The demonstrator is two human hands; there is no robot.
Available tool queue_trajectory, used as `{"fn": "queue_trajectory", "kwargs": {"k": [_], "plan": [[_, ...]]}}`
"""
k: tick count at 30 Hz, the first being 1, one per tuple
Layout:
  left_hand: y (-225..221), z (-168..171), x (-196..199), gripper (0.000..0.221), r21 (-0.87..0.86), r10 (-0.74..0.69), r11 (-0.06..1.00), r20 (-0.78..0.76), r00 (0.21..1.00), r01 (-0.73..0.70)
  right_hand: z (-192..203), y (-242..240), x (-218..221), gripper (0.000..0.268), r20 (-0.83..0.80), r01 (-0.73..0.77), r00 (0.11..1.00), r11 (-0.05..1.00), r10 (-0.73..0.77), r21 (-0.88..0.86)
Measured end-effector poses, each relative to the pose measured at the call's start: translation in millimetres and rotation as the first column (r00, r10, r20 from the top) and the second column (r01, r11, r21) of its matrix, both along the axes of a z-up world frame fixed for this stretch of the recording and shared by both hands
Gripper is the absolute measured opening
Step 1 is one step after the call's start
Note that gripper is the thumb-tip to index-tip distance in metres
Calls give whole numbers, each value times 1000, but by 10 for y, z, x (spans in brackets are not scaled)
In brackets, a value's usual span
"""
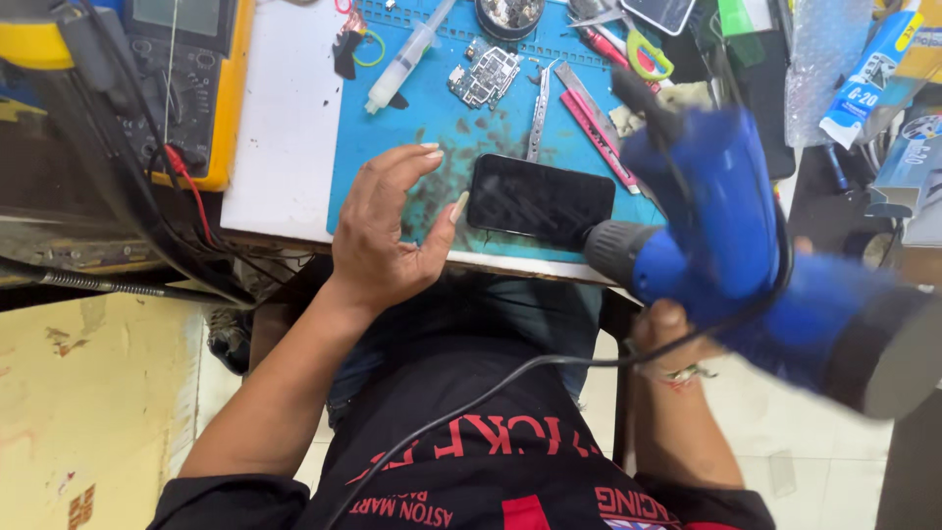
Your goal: The person uses a heat gun to loosen the adhesive on a mobile phone, pries the screen open using a plastic tool, and uses a screwdriver to remove internal components including the battery.
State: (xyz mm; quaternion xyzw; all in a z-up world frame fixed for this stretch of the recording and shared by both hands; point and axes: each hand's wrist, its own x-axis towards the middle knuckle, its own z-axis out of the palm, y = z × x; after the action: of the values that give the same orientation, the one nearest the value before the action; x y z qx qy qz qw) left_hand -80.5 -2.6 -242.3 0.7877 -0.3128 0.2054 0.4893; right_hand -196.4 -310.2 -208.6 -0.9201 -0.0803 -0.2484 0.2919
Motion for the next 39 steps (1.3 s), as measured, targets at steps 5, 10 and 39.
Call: {"fn": "queue_trajectory", "kwargs": {"k": [5,10,39], "plan": [[57,-75,-80,40,-152,10,988,-44,999,-17,-277,175,-238,53,71,-38,997,982,25,187],[258,-128,-210,26,-511,-58,859,-171,983,-39,-813,379,-492,35,130,-200,980,705,152,681],[1267,861,-753,60,-194,-100,975,50,994,108,-864,334,-396,58,548,-445,736,894,398,-51]]}}
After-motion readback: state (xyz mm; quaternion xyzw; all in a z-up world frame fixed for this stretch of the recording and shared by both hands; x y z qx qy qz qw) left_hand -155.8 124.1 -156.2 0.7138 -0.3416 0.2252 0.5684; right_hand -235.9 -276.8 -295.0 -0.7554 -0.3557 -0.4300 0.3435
